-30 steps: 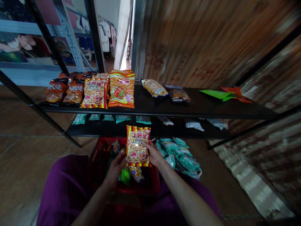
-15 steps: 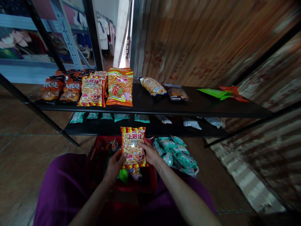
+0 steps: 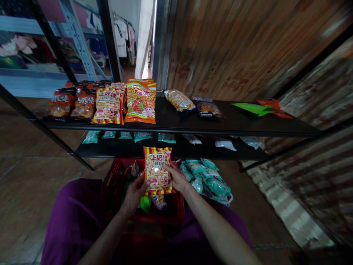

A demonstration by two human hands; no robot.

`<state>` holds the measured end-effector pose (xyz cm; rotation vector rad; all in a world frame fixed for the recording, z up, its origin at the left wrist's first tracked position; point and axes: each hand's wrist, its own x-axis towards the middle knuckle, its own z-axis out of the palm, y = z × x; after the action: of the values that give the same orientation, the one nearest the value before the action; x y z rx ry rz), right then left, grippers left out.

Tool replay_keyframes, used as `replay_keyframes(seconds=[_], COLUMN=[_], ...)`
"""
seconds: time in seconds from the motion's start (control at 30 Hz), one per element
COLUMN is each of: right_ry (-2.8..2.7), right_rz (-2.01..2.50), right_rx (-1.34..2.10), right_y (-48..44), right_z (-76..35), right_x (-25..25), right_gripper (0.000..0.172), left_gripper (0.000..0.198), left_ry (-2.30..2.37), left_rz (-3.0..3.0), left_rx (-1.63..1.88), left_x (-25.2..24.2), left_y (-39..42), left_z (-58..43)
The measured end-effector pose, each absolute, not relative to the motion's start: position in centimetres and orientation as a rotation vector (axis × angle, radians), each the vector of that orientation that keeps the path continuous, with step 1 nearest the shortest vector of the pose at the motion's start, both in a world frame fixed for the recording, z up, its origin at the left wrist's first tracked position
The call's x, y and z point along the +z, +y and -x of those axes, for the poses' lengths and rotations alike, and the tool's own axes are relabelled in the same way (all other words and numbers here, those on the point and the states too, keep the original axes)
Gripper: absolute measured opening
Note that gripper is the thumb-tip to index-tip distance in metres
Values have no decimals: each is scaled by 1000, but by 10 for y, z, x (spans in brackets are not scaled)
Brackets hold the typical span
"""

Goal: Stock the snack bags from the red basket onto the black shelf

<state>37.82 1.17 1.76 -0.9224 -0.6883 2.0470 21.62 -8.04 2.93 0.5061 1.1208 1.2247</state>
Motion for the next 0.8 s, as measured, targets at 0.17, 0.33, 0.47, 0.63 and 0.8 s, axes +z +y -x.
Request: replay_keyframes(seconds=[0.17, 0.33, 0.47, 0.63, 0.8], right_ry=[-691, -694, -708, -730, -810], right_rz=[896, 918, 959, 966, 965], right_rx=[2048, 2035, 2006, 1964, 1982], right_y=[12, 11, 11, 12, 12], right_z=[-379, -377, -376, -378, -380], right_x=[16, 17, 19, 21, 23], right_gripper=[44, 43, 45, 43, 44], left_gripper=[59, 60, 58, 59, 51], left_ry=[1131, 1163, 1170, 1122, 1195], left_rz=[-503, -483, -424, -429, -496], left_rx=[1251, 1274, 1299, 1229, 1346], left_x=[28, 23, 20, 22, 46], left_y=[-81, -80, -80, -77, -44], left_z=[-219, -221, -221, -216, -201])
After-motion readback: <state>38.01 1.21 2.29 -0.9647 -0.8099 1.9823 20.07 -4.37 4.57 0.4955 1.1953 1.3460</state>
